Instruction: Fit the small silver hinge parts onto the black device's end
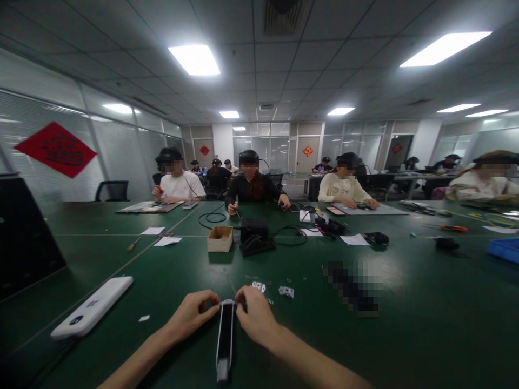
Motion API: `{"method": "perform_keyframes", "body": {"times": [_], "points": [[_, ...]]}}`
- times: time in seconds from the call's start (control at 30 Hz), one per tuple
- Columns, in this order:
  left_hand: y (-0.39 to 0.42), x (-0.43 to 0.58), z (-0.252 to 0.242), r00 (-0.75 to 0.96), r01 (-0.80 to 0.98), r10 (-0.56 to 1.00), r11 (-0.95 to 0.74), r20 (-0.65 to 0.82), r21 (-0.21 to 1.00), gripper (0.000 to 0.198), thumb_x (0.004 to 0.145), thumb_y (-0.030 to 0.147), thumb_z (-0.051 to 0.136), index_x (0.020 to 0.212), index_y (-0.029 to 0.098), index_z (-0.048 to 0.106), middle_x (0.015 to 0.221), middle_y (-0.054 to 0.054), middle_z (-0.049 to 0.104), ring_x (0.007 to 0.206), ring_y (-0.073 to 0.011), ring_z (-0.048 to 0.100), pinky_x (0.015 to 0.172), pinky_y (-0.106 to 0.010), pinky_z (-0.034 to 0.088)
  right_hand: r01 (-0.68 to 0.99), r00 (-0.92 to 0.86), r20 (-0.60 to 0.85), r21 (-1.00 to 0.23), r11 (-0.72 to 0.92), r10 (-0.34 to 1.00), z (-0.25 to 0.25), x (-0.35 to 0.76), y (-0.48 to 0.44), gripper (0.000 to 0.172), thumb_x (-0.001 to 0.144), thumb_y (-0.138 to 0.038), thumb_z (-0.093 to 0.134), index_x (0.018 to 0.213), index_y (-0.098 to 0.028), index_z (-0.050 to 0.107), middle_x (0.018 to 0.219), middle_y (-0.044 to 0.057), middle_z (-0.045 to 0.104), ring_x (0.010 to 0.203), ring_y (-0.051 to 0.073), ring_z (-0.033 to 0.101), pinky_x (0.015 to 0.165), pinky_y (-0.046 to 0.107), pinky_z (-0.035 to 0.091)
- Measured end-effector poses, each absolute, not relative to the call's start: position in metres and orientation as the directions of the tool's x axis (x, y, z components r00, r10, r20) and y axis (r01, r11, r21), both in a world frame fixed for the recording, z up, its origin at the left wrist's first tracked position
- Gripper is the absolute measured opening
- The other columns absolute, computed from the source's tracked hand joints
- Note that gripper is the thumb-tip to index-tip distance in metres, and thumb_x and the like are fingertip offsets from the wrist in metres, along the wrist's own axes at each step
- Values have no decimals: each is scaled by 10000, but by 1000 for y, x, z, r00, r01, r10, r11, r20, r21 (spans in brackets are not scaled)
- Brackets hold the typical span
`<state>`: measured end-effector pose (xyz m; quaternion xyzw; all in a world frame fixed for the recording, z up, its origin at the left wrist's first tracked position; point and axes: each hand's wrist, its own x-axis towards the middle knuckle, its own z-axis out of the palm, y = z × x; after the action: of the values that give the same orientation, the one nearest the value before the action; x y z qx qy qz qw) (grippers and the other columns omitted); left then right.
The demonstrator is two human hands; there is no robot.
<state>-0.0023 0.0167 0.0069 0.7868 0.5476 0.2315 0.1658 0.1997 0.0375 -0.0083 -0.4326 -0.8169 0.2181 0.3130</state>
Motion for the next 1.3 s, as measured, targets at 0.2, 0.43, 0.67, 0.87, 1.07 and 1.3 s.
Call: {"method": "perform_keyframes", "body": {"times": [0.2, 0.43, 0.67, 0.87, 1.07, 1.3], "points": [[20, -6, 4, 363, 805, 915, -403, 177, 436, 214, 840, 301, 491, 918, 169, 641, 841, -23, 646, 702, -144, 556, 651, -237, 422, 690, -506, 270, -443, 572, 819, 28, 226, 56, 178, 819, -173, 497, 953, -164, 614, 953, 71, 630, 904, 195, 560, 793, 305, 425], [22, -7, 7, 388, 819, 911, -410, 138, 402, 233, 864, 322, 470, 939, 182, 639, 840, -27, 626, 727, -155, 554, 674, -251, 427, 833, -527, -190, -306, 460, 828, 64, 284, 91, 216, 775, -290, 577, 959, -194, 634, 903, 39, 642, 773, 160, 581, 645, 243, 386], [20, -7, 8, 375, 832, 920, -388, 114, 397, 265, 880, 360, 456, 918, 168, 634, 854, -45, 634, 748, -169, 563, 673, -264, 432, 858, -508, -332, -272, 435, 795, 59, 274, 80, 300, 740, -366, 619, 991, -202, 637, 975, 52, 623, 806, 182, 586, 613, 249, 396], [21, -7, 8, 380, 824, 916, -397, 126, 403, 249, 876, 358, 461, 913, 174, 626, 846, -43, 634, 745, -170, 568, 667, -258, 423, 871, -479, -173, -214, 442, 861, 52, 280, 91, 214, 781, -303, 595, 970, -211, 632, 961, 59, 634, 819, 197, 591, 622, 260, 393], [18, -4, 6, 384, 813, 915, -397, 120, 426, 231, 879, 352, 466, 892, 181, 620, 832, -38, 630, 750, -177, 569, 669, -264, 415, 823, -531, 81, -188, 536, 843, 31, 282, 105, 190, 839, -239, 532, 966, -198, 668, 971, 89, 635, 911, 217, 569, 740, 298, 411], [18, -2, 4, 384, 825, 916, -398, 119, 401, 213, 875, 346, 469, 892, 190, 614, 844, -33, 627, 767, -176, 563, 679, -266, 413, 741, -609, 175, -223, 633, 774, 17, 262, 95, 239, 880, -293, 509, 1044, -205, 660, 1011, 85, 618, 931, 205, 541, 802, 315, 407]]}}
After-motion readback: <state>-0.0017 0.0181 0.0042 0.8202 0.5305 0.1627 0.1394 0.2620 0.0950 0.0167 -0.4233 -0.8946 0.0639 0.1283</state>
